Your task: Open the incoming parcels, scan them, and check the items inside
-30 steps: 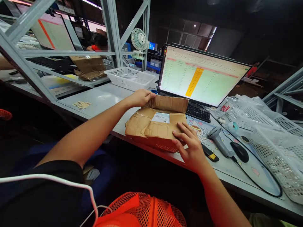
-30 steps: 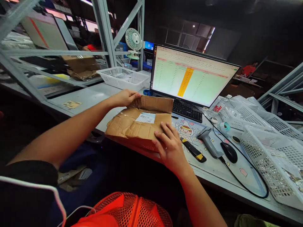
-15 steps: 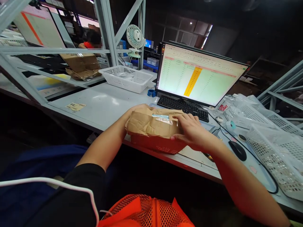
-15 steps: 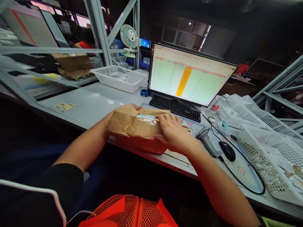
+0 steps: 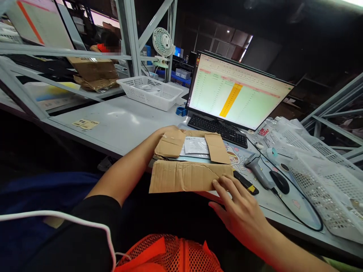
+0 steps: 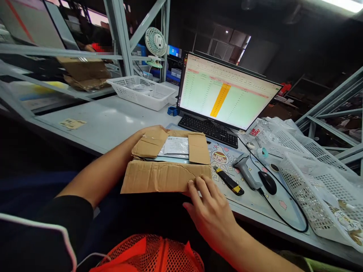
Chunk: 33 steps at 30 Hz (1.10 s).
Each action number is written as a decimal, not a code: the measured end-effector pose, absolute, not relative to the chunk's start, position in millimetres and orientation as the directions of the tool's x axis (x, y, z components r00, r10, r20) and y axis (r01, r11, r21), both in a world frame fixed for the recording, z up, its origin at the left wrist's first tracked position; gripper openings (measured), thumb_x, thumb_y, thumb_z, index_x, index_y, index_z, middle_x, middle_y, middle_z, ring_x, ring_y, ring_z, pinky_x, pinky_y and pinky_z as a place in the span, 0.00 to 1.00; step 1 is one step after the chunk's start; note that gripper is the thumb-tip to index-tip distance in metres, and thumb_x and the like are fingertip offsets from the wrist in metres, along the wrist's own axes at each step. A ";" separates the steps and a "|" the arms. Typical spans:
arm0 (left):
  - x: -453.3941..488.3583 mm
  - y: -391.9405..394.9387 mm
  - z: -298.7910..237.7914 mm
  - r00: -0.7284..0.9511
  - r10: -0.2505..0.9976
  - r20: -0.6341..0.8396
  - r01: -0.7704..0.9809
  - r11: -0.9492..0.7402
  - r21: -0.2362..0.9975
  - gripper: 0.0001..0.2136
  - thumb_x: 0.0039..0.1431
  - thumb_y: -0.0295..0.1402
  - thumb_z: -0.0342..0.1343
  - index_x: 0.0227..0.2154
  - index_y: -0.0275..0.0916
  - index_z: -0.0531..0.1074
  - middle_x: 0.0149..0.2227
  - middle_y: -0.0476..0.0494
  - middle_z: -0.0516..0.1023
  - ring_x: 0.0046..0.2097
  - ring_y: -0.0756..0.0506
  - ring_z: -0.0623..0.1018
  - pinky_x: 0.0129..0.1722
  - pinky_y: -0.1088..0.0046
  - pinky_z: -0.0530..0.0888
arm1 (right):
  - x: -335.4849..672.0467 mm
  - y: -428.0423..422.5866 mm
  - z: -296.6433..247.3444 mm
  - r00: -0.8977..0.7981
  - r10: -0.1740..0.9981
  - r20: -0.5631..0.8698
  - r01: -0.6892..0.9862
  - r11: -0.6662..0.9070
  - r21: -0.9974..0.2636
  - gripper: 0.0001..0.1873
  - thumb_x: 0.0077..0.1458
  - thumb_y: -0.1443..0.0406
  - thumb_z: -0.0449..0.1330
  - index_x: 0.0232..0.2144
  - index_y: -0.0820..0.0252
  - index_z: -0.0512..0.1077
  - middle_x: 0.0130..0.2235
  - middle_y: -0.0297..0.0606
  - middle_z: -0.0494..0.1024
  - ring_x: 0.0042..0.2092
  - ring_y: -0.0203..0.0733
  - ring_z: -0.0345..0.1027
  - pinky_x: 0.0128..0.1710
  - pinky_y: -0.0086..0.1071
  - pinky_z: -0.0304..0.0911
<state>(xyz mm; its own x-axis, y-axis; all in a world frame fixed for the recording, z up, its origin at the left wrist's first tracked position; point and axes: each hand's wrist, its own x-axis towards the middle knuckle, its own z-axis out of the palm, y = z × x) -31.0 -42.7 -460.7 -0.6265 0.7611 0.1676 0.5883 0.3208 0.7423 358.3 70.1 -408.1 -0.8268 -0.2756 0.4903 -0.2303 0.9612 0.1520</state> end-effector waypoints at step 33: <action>17.9 -166.6 -443.5 -0.469 0.326 0.821 0.878 0.071 0.474 0.09 0.58 0.40 0.63 0.35 0.41 0.72 0.47 0.37 0.83 0.63 0.35 0.77 0.64 0.51 0.74 | 278.6 219.5 -445.7 -0.589 0.116 0.799 -0.284 0.897 -0.339 0.11 0.62 0.63 0.63 0.45 0.53 0.84 0.49 0.43 0.85 0.51 0.52 0.78 0.54 0.49 0.69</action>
<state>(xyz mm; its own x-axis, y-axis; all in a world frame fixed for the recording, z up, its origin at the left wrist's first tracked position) 17.9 -166.6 -443.5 -0.4694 0.3256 0.8208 0.8777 0.0705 0.4739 278.6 219.5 -445.7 -0.5894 0.1160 0.7994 -0.2840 0.8967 -0.3395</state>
